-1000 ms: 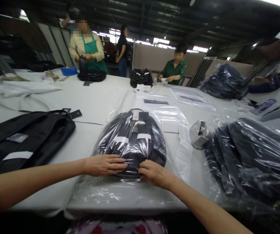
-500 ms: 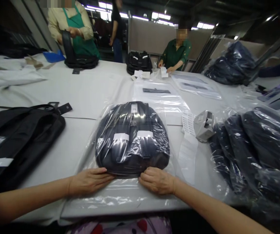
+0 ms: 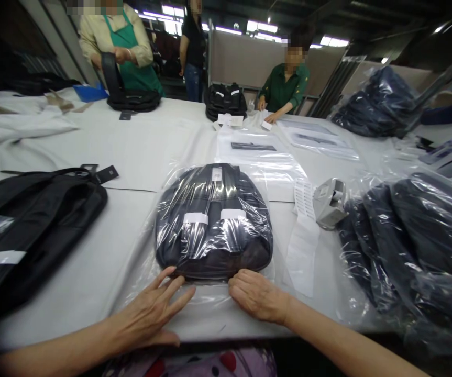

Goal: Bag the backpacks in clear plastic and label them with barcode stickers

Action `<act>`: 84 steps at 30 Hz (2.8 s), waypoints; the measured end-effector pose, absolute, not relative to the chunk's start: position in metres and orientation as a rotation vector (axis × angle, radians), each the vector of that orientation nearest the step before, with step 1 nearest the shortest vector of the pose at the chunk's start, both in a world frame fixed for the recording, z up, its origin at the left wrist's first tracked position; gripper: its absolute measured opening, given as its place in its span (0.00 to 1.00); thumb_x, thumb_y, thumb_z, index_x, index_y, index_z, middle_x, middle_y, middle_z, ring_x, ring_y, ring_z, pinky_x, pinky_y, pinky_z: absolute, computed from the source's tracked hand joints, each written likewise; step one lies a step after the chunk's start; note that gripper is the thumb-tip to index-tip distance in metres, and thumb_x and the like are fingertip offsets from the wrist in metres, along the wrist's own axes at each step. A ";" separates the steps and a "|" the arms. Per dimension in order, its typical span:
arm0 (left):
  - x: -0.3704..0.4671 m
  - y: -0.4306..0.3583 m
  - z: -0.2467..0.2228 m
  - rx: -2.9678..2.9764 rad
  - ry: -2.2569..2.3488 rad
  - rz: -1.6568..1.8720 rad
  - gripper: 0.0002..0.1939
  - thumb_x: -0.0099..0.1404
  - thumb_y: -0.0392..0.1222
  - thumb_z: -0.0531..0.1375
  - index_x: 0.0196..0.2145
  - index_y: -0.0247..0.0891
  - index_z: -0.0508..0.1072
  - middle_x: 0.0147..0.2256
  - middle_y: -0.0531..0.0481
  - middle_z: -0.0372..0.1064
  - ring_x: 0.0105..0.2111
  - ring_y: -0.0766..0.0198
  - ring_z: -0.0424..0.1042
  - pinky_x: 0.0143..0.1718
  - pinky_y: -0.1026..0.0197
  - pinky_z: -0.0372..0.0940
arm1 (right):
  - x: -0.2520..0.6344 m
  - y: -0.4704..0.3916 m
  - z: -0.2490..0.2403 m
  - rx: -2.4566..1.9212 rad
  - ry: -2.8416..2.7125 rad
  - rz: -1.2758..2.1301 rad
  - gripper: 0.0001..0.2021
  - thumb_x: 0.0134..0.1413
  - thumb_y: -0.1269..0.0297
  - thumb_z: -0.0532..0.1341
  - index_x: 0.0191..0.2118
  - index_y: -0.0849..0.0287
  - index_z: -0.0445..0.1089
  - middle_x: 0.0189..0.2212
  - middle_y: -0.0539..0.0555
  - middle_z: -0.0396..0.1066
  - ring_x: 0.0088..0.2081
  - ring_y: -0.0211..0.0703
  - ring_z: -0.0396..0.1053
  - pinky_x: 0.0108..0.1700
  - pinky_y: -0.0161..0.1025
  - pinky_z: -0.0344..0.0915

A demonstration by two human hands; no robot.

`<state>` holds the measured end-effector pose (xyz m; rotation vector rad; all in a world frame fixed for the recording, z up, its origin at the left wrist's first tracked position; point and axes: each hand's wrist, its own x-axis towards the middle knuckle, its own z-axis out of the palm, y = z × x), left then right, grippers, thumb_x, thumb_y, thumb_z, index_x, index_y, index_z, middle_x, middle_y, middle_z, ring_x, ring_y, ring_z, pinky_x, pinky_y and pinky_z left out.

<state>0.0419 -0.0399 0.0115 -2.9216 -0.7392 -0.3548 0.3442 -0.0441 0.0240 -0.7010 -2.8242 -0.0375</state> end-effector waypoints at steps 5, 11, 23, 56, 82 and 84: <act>0.051 -0.037 0.002 -2.765 -0.745 -0.615 0.11 0.65 0.27 0.46 0.37 0.35 0.66 0.34 0.49 0.63 0.29 0.68 0.66 0.57 0.50 0.52 | 0.343 -0.045 0.017 -0.770 -2.753 -0.029 0.16 0.64 0.59 0.44 0.29 0.59 0.60 0.27 0.53 0.62 0.31 0.39 0.58 0.36 0.38 0.60; 0.047 -0.036 0.004 -2.788 -0.717 -0.691 0.11 0.66 0.28 0.46 0.32 0.35 0.66 0.37 0.46 0.61 0.40 0.64 0.65 0.57 0.47 0.54 | 0.349 -0.052 0.021 -0.738 -2.907 -0.110 0.14 0.58 0.55 0.52 0.34 0.62 0.64 0.34 0.58 0.65 0.36 0.45 0.59 0.40 0.45 0.63; 0.047 -0.038 0.001 -2.809 -0.760 -0.745 0.12 0.69 0.34 0.47 0.31 0.35 0.67 0.38 0.47 0.64 0.40 0.64 0.66 0.59 0.44 0.54 | 0.374 -0.067 0.042 -0.658 -2.959 0.068 0.36 0.51 0.53 0.58 0.61 0.69 0.50 0.59 0.72 0.53 0.61 0.57 0.49 0.56 0.55 0.59; 0.046 -0.040 0.011 -2.988 -0.882 -0.623 0.13 0.70 0.32 0.42 0.30 0.37 0.61 0.32 0.55 0.64 0.31 0.70 0.67 0.62 0.43 0.43 | 0.340 -0.090 0.015 -0.951 -2.324 -0.783 0.11 0.57 0.78 0.53 0.41 0.65 0.70 0.35 0.59 0.73 0.39 0.44 0.68 0.44 0.45 0.65; 0.051 -0.025 0.028 -2.653 -1.464 -1.019 0.13 0.72 0.43 0.45 0.38 0.39 0.67 0.35 0.51 0.73 0.32 0.64 0.72 0.30 0.65 0.61 | 0.335 -0.034 0.026 -1.251 -2.047 -0.143 0.12 0.64 0.65 0.47 0.33 0.59 0.63 0.25 0.50 0.69 0.27 0.35 0.68 0.30 0.32 0.61; 0.056 -0.021 0.038 -2.671 -1.691 -0.880 0.16 0.71 0.44 0.44 0.29 0.39 0.65 0.27 0.53 0.69 0.27 0.65 0.70 0.26 0.65 0.56 | 0.330 -0.032 0.025 -1.363 -1.960 -0.100 0.14 0.64 0.63 0.46 0.30 0.59 0.63 0.23 0.49 0.67 0.26 0.35 0.67 0.29 0.33 0.59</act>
